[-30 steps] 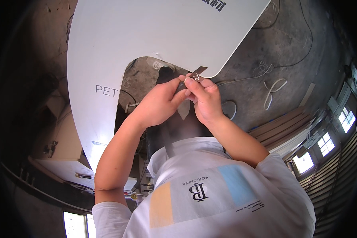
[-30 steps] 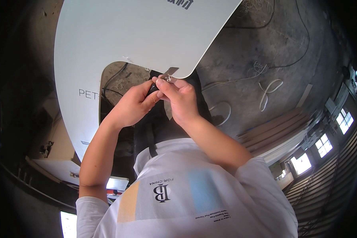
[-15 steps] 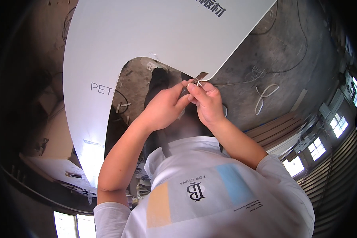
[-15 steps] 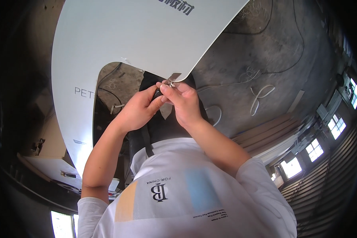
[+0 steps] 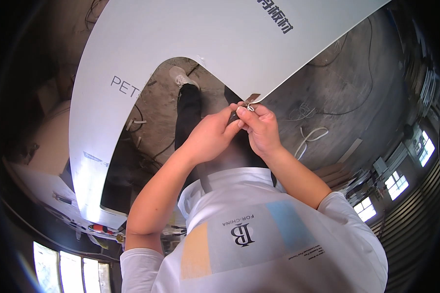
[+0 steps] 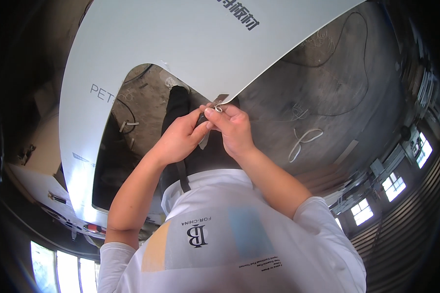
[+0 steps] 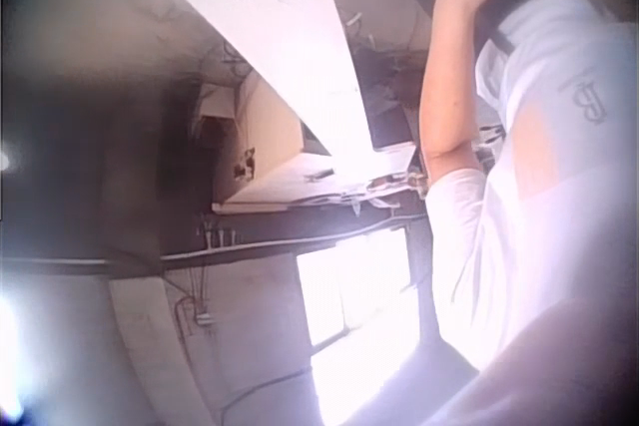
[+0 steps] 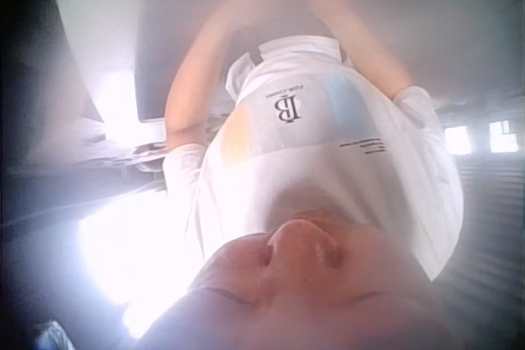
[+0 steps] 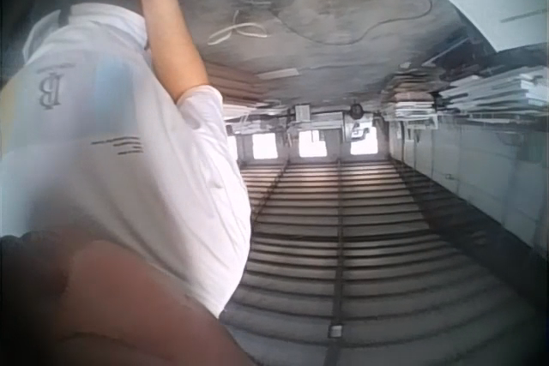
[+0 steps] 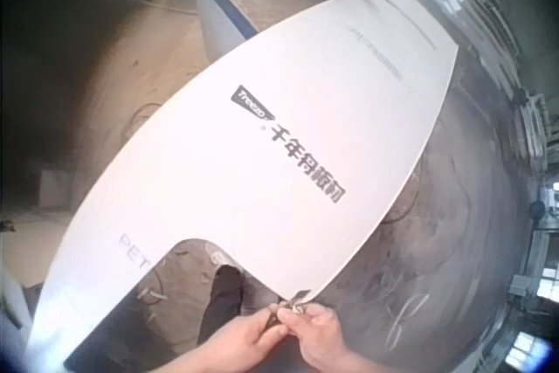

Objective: The person uses a utility knife to trim excess material from the edge of a white panel, then uses a heat gun and a roller tool to smooth and secure the edge of the panel.

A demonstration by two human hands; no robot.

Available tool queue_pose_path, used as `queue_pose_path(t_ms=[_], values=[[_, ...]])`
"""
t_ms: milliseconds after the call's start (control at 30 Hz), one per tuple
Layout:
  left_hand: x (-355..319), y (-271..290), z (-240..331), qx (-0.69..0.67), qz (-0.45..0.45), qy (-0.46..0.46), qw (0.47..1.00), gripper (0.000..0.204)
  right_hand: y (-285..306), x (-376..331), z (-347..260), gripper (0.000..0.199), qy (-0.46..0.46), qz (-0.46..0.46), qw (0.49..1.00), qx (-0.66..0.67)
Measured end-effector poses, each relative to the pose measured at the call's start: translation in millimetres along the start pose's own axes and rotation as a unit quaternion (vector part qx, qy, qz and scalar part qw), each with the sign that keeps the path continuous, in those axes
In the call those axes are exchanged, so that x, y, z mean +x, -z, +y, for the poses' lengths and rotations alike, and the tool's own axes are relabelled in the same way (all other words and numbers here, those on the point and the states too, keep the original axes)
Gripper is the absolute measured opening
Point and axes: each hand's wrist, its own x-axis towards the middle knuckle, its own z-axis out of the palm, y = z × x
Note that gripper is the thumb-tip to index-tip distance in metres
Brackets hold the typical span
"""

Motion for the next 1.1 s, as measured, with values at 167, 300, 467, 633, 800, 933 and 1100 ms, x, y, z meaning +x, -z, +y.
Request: queue_pose_path(t_ms=[167, 300, 467, 633, 800, 933, 1100], values=[[3, -29, -15, -0.038, 0.104, -0.081, 0.991, 0.041, 10, 4, -11, 0.019, -0.017, -0.025, 0.999, -0.043], [5, -44, -17, -0.068, 0.134, -0.103, 0.983, 0.036, 16, 6, -23, 0.019, -0.016, -0.049, 0.996, -0.078], [6, -60, -13, -0.137, 0.137, -0.049, 0.98, 0.027, 23, 11, -33, 0.021, -0.011, -0.08, 0.99, -0.117], [7, -73, -7, -0.17, 0.155, -0.036, 0.972, 0.034, 31, 16, -48, 0.026, -0.038, -0.108, 0.977, -0.18], [12, -85, -8, -0.214, 0.164, -0.028, 0.963, 0.043, 32, 20, -65, 0.03, -0.053, -0.135, 0.962, -0.229], [10, -88, -3, -0.266, 0.15, 0.013, 0.952, 0.028, 36, 35, -116, 0.027, -0.101, -0.217, 0.812, -0.532], [5, -90, -2, -0.302, 0.157, 0.021, 0.94, 0.03, -4, 67, -245, 0.025, 0.251, -0.2, 0.684, -0.655]])
